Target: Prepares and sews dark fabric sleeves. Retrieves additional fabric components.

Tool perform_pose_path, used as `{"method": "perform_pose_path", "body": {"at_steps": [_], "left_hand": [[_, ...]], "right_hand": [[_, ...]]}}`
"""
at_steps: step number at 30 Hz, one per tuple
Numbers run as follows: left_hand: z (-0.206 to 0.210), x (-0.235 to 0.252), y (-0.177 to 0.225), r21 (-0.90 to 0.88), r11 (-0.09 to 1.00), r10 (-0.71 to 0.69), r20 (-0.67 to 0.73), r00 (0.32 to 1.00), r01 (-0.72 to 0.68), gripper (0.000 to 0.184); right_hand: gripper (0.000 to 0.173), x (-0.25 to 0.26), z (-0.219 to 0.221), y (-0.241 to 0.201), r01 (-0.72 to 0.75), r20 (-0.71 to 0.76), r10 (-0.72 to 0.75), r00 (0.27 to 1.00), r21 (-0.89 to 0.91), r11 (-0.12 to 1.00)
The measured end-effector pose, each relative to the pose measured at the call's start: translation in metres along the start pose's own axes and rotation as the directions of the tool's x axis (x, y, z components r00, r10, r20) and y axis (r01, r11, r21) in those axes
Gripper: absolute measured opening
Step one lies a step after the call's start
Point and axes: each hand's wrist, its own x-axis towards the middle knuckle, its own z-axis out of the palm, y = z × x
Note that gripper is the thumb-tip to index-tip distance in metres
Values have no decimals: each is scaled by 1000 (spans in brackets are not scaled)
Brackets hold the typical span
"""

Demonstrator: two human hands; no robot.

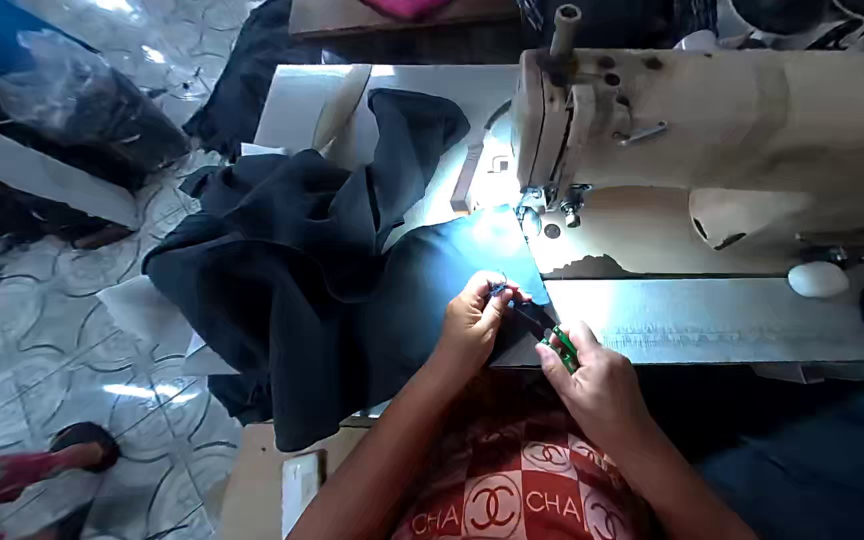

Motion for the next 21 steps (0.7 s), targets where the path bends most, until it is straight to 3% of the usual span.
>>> {"method": "perform_pose_path", "body": {"at_steps": [7, 21], "left_hand": [[4, -2, -1, -105, 994, 8, -56, 998, -14, 11], [8, -5, -12, 75, 965, 255, -45, 966, -251, 5]], "right_hand": [[36, 7, 7, -10, 11, -79, -35, 996, -289, 957], [34, 12, 7, -10, 25, -69, -45, 997, -264, 964]]}}
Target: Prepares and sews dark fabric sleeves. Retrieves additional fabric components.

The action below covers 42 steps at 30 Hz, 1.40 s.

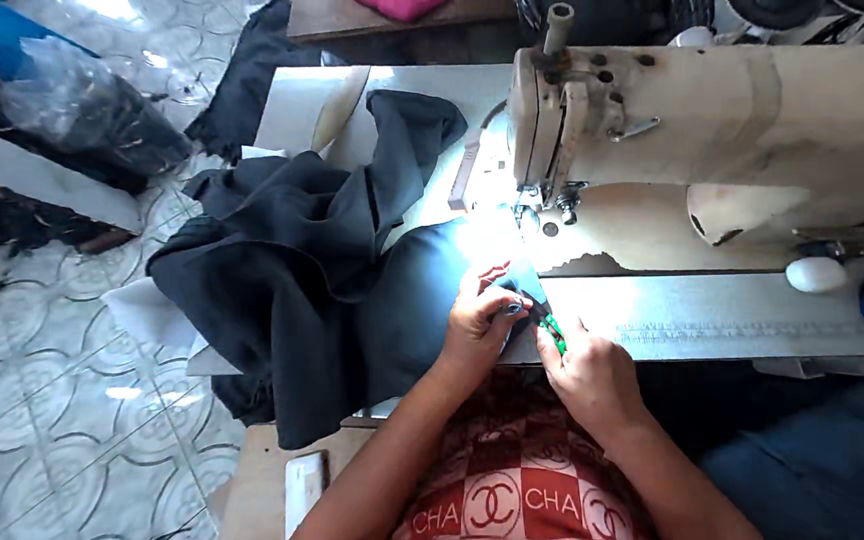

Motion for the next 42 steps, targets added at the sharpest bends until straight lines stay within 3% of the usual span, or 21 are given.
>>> {"method": "perform_pose_path", "body": {"at_steps": [7, 20, 24, 26, 28, 29, 31, 32, 33, 34, 36, 37, 38, 40, 42], "left_hand": [[0, -3, 4, 224, 971, 92, -12, 996, -87, 6], [2, -3, 4, 330, 924, 209, -13, 978, -193, 10], [3, -4, 4, 377, 894, 261, 2, 965, -243, 10], [2, -5, 4, 395, 878, 287, 15, 958, -269, 10], [1, -11, 7, 395, 847, 338, 115, 934, -355, 9], [0, -16, 11, 376, 823, 360, 235, 903, -426, 13], [1, -26, 33, 281, 785, 326, 571, 754, -552, 47], [3, -31, 44, 220, 784, 298, 687, 663, -580, 69], [3, -37, 54, 186, 789, 293, 724, 624, -586, 81], [-2, -42, 62, 224, 780, 292, 696, 656, -585, 80], [-26, -49, 77, 532, 697, 239, 459, 856, -481, 50], [-42, -47, 83, 699, 629, 212, 267, 940, -340, 35], [-63, -42, 87, 827, 535, 193, 82, 978, -174, 36], [-108, -32, 94, 931, 337, 105, -183, 977, 138, 59], [-143, -30, 98, 902, 187, -61, -384, 921, 388, 82]], "right_hand": [[36, -1, -3, 3, -56, -9, 56, 998, 49, 997], [37, -4, -6, 4, -58, -12, 59, 998, 66, 996], [35, -3, -2, 9, -24, -80, 26, 996, 25, 999], [35, 1, -5, 16, -73, -70, 74, 995, 17, 997], [33, 8, -14, 28, -158, -53, 157, 986, -13, 987], [32, 12, -20, 38, -199, -49, 197, 979, -39, 979], [31, 21, -28, 65, -264, -65, 257, 964, -120, 957], [34, 26, -31, 79, -292, -66, 285, 956, -168, 942], [39, 29, -32, 93, -305, -70, 297, 952, -212, 929], [41, 31, -33, 105, -302, -78, 292, 953, -241, 922], [47, 34, -36, 113, -250, -97, 233, 968, -254, 934], [48, 36, -37, 111, -181, -106, 160, 981, -238, 954], [44, 38, -36, 106, -83, -112, 60, 992, -209, 974], [33, 46, -27, 89, 151, -108, -163, 981, -116, 982], [26, 57, -9, 69, 350, -77, -351, 933, -24, 936]]}}
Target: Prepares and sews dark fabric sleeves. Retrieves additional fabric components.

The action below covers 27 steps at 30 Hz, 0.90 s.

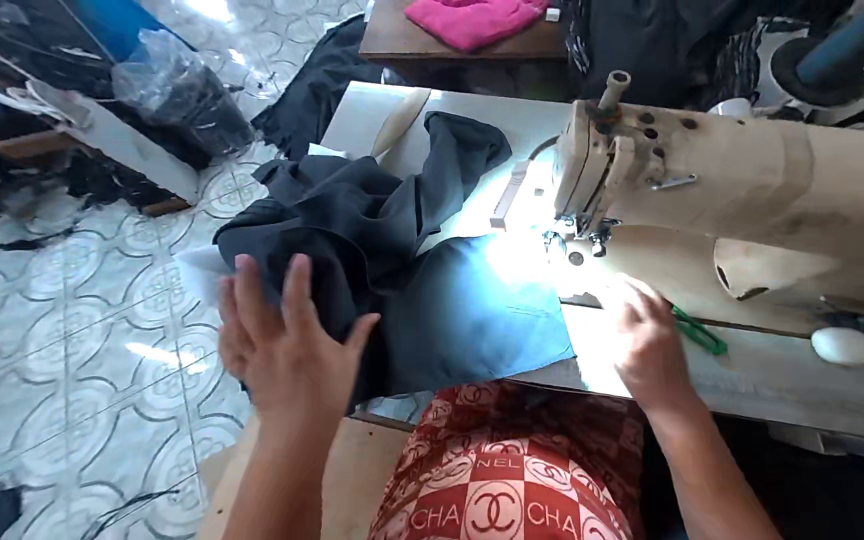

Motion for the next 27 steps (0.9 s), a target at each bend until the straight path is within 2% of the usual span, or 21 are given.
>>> {"method": "perform_pose_path", "body": {"at_steps": [1, 2, 4, 7, 10, 13, 16, 19, 21, 23, 25, 27], "left_hand": [[-2, 4, -10, 33, 997, -75, 72, 995, 72, 81], [-4, 6, -17, 32, 994, -108, 151, 983, 104, 69], [-9, 12, -24, -22, 996, -74, 231, 970, 81, 46], [-28, 41, -23, -58, 998, 21, 141, 990, -13, 32], [-43, 90, -11, -60, 997, 41, 28, 999, -39, 34], [-48, 138, 11, -119, 986, 109, -103, 989, -121, 34], [-33, 187, 41, -154, 970, 170, -120, 978, -188, 27], [1, 209, 55, -169, 980, 116, 46, 992, -107, 30], [8, 189, 68, -156, 984, 97, 94, 991, -81, 45], [22, 152, 81, -104, 990, 115, 146, 983, -100, 49], [55, 127, 87, -44, 996, 81, 268, 960, -72, 49], [98, 127, 81, 8, 1000, 14, 413, 911, -19, 58]], "right_hand": [[23, 8, 13, -6, 77, 21, -77, 997, 36, 996], [24, 14, 25, -12, 137, 50, -140, 989, 57, 989], [31, 21, 47, -20, 216, 96, -223, 970, 76, 973], [30, 19, 51, -36, 264, 105, -267, 958, 44, 964], [27, 1, 41, -59, 268, 142, -274, 951, 63, 961], [29, -13, 37, -79, 260, 161, -271, 949, 90, 962], [32, -15, 44, -89, 240, 157, -253, 955, 96, 966], [29, -12, 49, -93, 220, 118, -234, 965, 122, 968], [26, -7, 46, -91, 191, 68, -202, 977, 146, 971], [27, -3, 42, -87, 121, 30, -125, 992, 96, 988], [29, 1, 44, -78, 67, 42, -68, 997, 15, 998], [34, 1, 50, -73, 45, 124, -37, 992, -63, 997]]}}
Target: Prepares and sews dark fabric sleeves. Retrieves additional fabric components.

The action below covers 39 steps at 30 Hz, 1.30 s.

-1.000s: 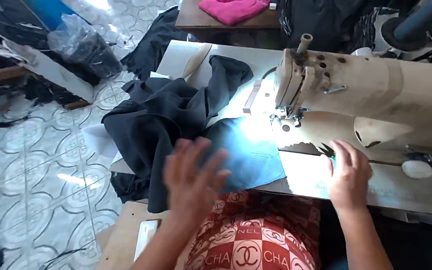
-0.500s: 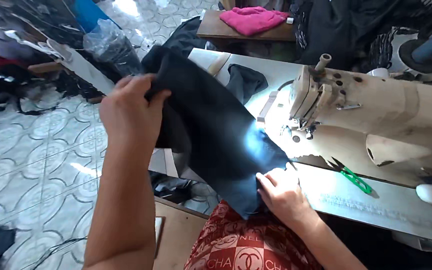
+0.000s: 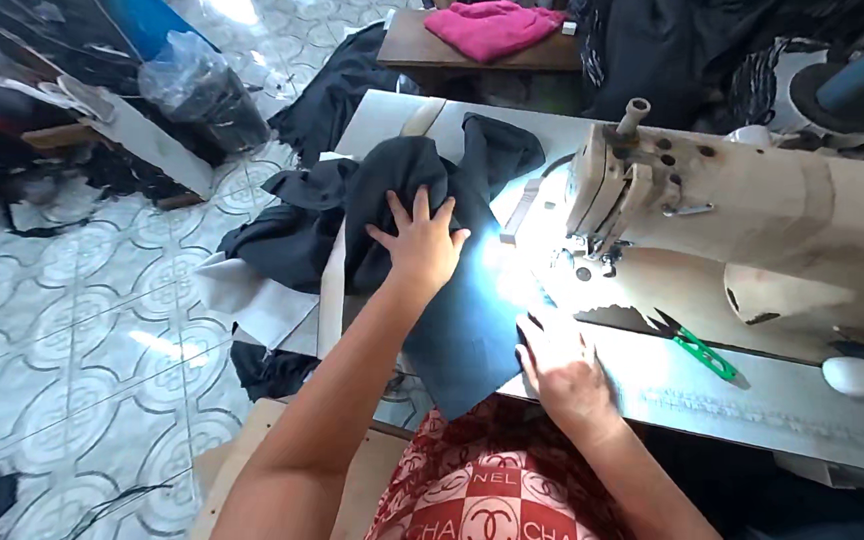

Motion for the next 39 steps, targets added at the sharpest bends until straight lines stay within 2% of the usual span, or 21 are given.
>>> {"method": "perform_pose_path", "body": {"at_steps": [1, 3, 7, 10, 12, 14, 15, 17, 18, 20, 23, 25, 27, 30, 32, 34, 36, 39], "left_hand": [[14, 13, -5, 10, 1000, -10, 36, 999, 10, 60], [26, 41, -16, 17, 999, 36, 19, 999, -36, 60], [28, 88, -30, 38, 973, 229, 0, 974, -228, 58], [27, 96, -28, 68, 949, 308, 5, 951, -308, 59], [21, 80, -22, 103, 943, 323, -43, 945, -318, 65], [7, 46, -16, 90, 939, 343, -142, 929, -333, 76], [0, 23, -16, 62, 929, 370, -197, 908, -365, 75], [-5, -28, -23, -32, 873, 458, -292, 840, -487, 47], [-3, -51, -27, -75, 834, 508, -285, 813, -547, 34], [13, -86, -35, -193, 759, 571, -264, 778, -622, 22], [45, -112, -39, -334, 729, 539, -258, 802, -598, 20], [54, -119, -36, -374, 729, 513, -255, 819, -573, 20], [55, -122, -30, -395, 724, 503, -259, 825, -565, 19], [46, -122, -30, -432, 722, 468, -271, 841, -540, 19], [31, -118, -45, -460, 756, 382, -267, 884, -466, 26], [10, -117, -69, -479, 800, 279, -235, 931, -361, 30], [-3, -122, -90, -501, 803, 212, -266, 940, -323, 29], [-6, -147, -105, -500, 809, 201, -261, 944, -310, 25]], "right_hand": [[37, -1, 2, -2, -4, 40, 5, 999, -25, 1000], [37, -1, 5, -12, 0, 47, 0, 999, -9, 1000], [37, 5, 10, -33, -2, 20, 2, 1000, 28, 1000], [34, 9, 5, -30, 12, 55, -17, 998, 91, 996], [30, 4, -8, -14, -25, 22, 24, 999, 47, 999], [26, -5, -31, 19, -154, -41, 153, 987, -19, 988], [29, -10, -44, 42, -226, -54, 224, 973, -38, 973], [31, -24, -64, 92, -329, 4, 330, 944, -87, 940], [30, -34, -67, 114, -363, 14, 365, 931, -86, 928], [28, -45, -70, 136, -394, 13, 396, 918, -66, 917], [30, -33, -67, 116, -310, -4, 310, 951, -37, 950], [30, -17, -56, 82, -102, -37, 102, 994, -12, 995], [25, 1, -38, 48, 136, -93, -133, 987, 20, 991], [30, 26, -15, 23, 295, -21, -295, 955, -16, 955], [25, 40, -5, 24, 309, -29, -309, 951, -4, 951], [26, 44, -4, 27, 285, -39, -284, 958, 20, 958], [29, 40, -9, 31, 247, -19, -246, 969, 35, 968], [37, 16, -30, 53, 71, 2, -72, 997, 35, 997]]}}
